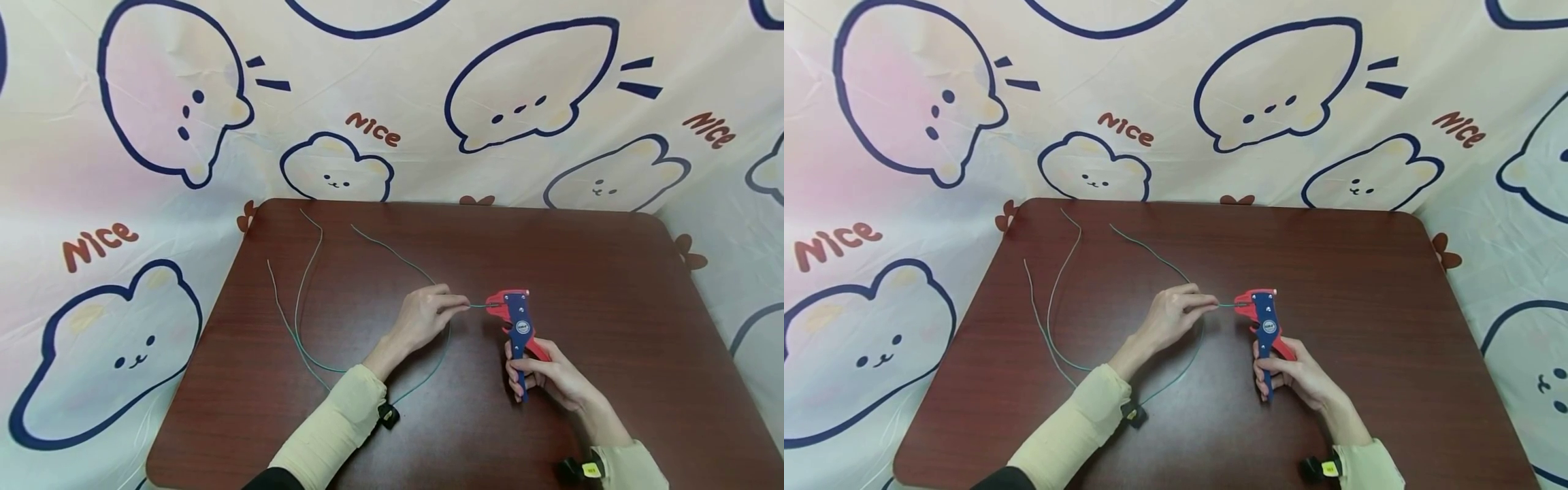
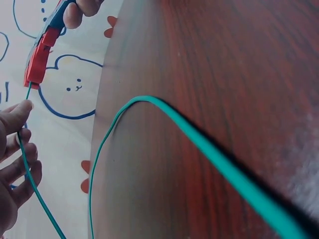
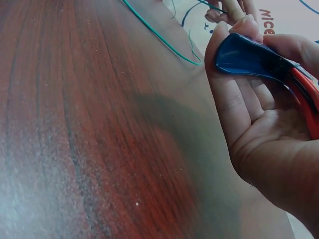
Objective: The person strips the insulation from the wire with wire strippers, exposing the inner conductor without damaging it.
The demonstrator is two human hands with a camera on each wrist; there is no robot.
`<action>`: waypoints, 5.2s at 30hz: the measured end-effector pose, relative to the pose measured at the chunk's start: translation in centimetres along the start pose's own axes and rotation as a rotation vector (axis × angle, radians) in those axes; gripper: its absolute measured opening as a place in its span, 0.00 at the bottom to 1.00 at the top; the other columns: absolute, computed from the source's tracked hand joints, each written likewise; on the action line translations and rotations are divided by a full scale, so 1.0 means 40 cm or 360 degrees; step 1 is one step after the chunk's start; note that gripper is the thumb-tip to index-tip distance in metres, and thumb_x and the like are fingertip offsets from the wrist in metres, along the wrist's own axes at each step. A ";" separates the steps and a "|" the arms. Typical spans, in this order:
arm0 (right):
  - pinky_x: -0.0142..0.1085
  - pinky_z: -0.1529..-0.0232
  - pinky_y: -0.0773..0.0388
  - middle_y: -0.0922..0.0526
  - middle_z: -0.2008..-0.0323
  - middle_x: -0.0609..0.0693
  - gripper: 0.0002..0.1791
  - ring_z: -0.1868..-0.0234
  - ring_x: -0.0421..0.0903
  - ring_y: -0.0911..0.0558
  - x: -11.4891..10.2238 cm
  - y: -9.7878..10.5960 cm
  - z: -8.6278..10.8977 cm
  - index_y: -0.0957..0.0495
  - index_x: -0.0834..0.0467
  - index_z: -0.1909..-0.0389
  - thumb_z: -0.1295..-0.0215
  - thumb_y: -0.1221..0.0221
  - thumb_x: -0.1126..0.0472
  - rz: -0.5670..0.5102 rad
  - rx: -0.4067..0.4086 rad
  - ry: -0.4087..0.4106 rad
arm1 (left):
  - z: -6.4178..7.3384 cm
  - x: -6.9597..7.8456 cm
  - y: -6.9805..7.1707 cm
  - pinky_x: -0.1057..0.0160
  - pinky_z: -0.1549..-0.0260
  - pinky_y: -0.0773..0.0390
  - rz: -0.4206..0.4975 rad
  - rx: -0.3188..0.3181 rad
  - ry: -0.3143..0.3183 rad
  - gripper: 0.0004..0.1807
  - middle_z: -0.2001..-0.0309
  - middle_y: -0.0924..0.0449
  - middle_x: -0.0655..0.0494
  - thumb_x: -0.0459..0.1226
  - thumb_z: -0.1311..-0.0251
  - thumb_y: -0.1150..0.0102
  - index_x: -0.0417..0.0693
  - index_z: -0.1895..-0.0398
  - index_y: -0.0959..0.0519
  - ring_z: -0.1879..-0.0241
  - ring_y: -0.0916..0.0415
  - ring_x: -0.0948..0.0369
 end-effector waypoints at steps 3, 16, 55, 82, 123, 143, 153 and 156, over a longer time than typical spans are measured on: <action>0.39 0.58 0.08 0.12 0.62 0.48 0.13 0.66 0.42 0.10 0.001 0.002 0.000 0.24 0.62 0.42 0.13 0.57 0.68 0.0001 0.0003 -0.0006 | 0.001 0.000 -0.001 0.72 0.71 0.30 0.0014 0.0006 -0.0004 0.08 0.68 0.14 0.59 0.36 0.33 0.24 0.51 0.54 0.04 0.74 0.23 0.65; 0.38 0.59 0.08 0.12 0.63 0.47 0.13 0.67 0.42 0.10 0.002 -0.001 0.000 0.24 0.61 0.42 0.13 0.57 0.69 -0.0022 0.0034 -0.0004 | -0.003 -0.001 0.000 0.72 0.71 0.29 -0.0014 0.0009 -0.0020 0.07 0.68 0.14 0.59 0.39 0.31 0.26 0.51 0.54 0.04 0.73 0.23 0.65; 0.38 0.74 0.11 0.15 0.74 0.44 0.07 0.78 0.39 0.14 0.018 -0.035 -0.014 0.25 0.70 0.55 0.14 0.49 0.70 0.0253 0.0304 0.0197 | 0.001 -0.004 0.002 0.71 0.71 0.28 -0.0041 0.0044 -0.0032 0.08 0.69 0.13 0.59 0.40 0.29 0.28 0.51 0.54 0.04 0.74 0.22 0.65; 0.38 0.79 0.14 0.18 0.78 0.43 0.14 0.81 0.37 0.17 0.038 -0.039 -0.023 0.32 0.81 0.57 0.15 0.47 0.70 0.0326 0.0416 0.0186 | 0.003 -0.009 -0.003 0.73 0.71 0.33 -0.0022 0.0028 -0.0021 0.08 0.69 0.13 0.57 0.39 0.29 0.28 0.49 0.54 0.04 0.75 0.24 0.65; 0.32 0.88 0.24 0.25 0.86 0.41 0.17 0.89 0.34 0.26 0.047 -0.061 -0.041 0.36 0.80 0.61 0.17 0.44 0.69 0.0383 0.0753 0.0151 | 0.006 -0.018 0.003 0.70 0.70 0.27 -0.0076 0.0042 -0.0014 0.07 0.69 0.12 0.60 0.40 0.29 0.27 0.52 0.55 0.04 0.73 0.24 0.66; 0.31 0.85 0.22 0.24 0.83 0.42 0.11 0.87 0.35 0.24 0.041 -0.064 -0.038 0.29 0.69 0.63 0.16 0.46 0.68 0.0281 0.0595 0.0188 | 0.006 -0.031 0.008 0.70 0.71 0.27 -0.0020 0.0101 -0.0028 0.06 0.69 0.11 0.60 0.40 0.30 0.27 0.52 0.57 0.04 0.74 0.22 0.66; 0.32 0.85 0.21 0.25 0.83 0.43 0.15 0.87 0.35 0.24 0.047 -0.069 -0.041 0.35 0.78 0.62 0.16 0.47 0.70 0.0323 0.0541 0.0223 | 0.011 -0.040 0.006 0.65 0.69 0.20 -0.0072 0.0136 -0.0092 0.04 0.70 0.12 0.58 0.37 0.31 0.26 0.48 0.60 0.05 0.72 0.19 0.63; 0.32 0.85 0.21 0.24 0.83 0.43 0.15 0.87 0.35 0.24 0.049 -0.068 -0.040 0.36 0.80 0.61 0.16 0.47 0.70 0.0328 0.0540 0.0228 | 0.010 -0.041 0.008 0.64 0.70 0.20 -0.0069 0.0143 -0.0102 0.04 0.71 0.12 0.57 0.37 0.31 0.27 0.48 0.61 0.05 0.73 0.20 0.62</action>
Point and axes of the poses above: each hand's wrist, its own z-axis away from the middle knuckle, its own y-axis out of the back of the hand, x = y × z, the point moved 2 cm from there along -z, towards the middle knuckle
